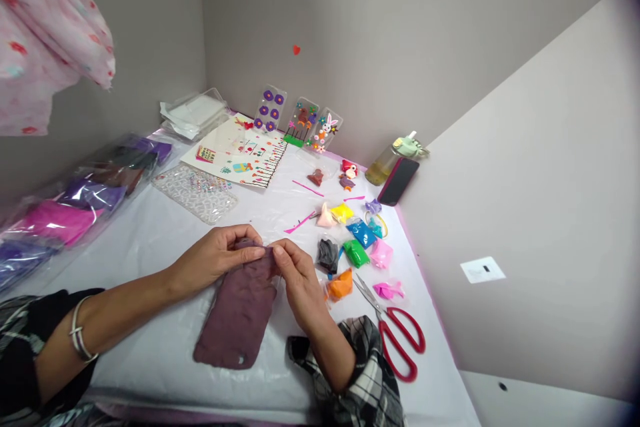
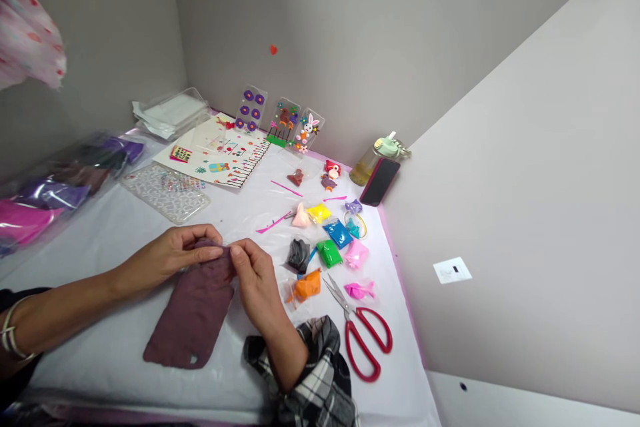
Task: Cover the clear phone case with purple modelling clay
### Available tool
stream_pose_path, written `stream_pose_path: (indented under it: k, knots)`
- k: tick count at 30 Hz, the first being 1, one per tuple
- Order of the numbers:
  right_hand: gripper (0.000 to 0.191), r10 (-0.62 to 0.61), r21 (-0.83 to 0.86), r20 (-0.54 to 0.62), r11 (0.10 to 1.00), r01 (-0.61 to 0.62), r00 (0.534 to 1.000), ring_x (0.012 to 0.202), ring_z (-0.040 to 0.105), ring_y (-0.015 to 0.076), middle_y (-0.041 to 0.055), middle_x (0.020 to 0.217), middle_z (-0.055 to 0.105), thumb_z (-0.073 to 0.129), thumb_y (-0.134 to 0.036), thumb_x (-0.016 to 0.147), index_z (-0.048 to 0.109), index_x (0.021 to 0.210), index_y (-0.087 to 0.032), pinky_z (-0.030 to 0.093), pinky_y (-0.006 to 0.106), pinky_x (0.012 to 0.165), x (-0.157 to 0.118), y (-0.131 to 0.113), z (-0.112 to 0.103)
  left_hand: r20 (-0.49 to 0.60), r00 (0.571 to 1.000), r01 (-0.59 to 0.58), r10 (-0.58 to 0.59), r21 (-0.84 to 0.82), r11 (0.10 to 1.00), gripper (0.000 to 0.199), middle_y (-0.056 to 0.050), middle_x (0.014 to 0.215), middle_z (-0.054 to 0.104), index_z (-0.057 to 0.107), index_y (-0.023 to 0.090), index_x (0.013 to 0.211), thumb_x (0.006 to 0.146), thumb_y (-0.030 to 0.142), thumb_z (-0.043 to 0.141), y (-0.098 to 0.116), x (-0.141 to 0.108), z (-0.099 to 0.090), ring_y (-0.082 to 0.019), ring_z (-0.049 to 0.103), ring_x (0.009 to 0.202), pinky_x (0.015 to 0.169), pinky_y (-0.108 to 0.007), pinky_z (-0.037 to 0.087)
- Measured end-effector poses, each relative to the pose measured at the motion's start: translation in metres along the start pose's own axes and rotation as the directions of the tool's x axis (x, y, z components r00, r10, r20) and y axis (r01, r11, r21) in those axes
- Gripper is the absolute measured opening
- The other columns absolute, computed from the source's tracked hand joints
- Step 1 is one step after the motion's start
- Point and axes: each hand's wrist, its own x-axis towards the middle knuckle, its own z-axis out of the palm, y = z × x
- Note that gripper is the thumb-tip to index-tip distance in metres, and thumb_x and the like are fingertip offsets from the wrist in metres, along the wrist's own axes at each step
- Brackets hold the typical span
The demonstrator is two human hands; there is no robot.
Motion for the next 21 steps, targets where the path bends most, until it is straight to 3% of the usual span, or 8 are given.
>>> stream_pose_path:
  k: [7,13,21]
  knots:
    - [0.034,-0.012,0.021,-0.035,1.000,0.013,0.999,0.069,0.047,0.0151,-0.0020,0.071,0.050,0.056,-0.050,0.097,0.061,0.081,-0.020,0.039,0.027,0.066,0.0007,0.0019,0.0000,0.044,0.998,-0.040,0.039,0.018,0.999,0.029,0.003,0.076,0.063,0.068,0.019,0.087,0.091,0.048,0.068,0.0022,0.0009,0.0009,-0.016,0.057,0.072,0.068,-0.024,0.043]
    - [0.033,-0.024,-0.002,-0.041,1.000,0.024,0.999,0.068,0.048,0.0152,-0.0021,0.071,0.051,0.057,-0.049,0.096,0.062,0.082,-0.020,0.039,0.027,0.066,0.0014,0.0026,-0.0002,-0.027,0.999,-0.038,0.042,0.121,0.992,0.031,0.003,0.075,0.067,0.067,0.020,0.087,0.083,0.049,0.075,0.0030,-0.0012,0.0034,-0.018,0.061,0.072,0.065,-0.024,0.045]
    - [0.033,-0.027,-0.006,-0.063,1.000,0.026,0.998,0.066,0.051,0.0151,-0.0020,0.067,0.054,0.057,-0.048,0.096,0.062,0.079,-0.020,0.040,0.027,0.064,0.0015,-0.0012,-0.0003,0.020,0.994,-0.109,0.108,0.135,0.985,0.025,0.001,0.085,0.071,0.071,0.020,0.092,0.092,0.044,0.065,0.0018,-0.0008,-0.0005,-0.019,0.064,0.082,0.074,-0.025,0.048]
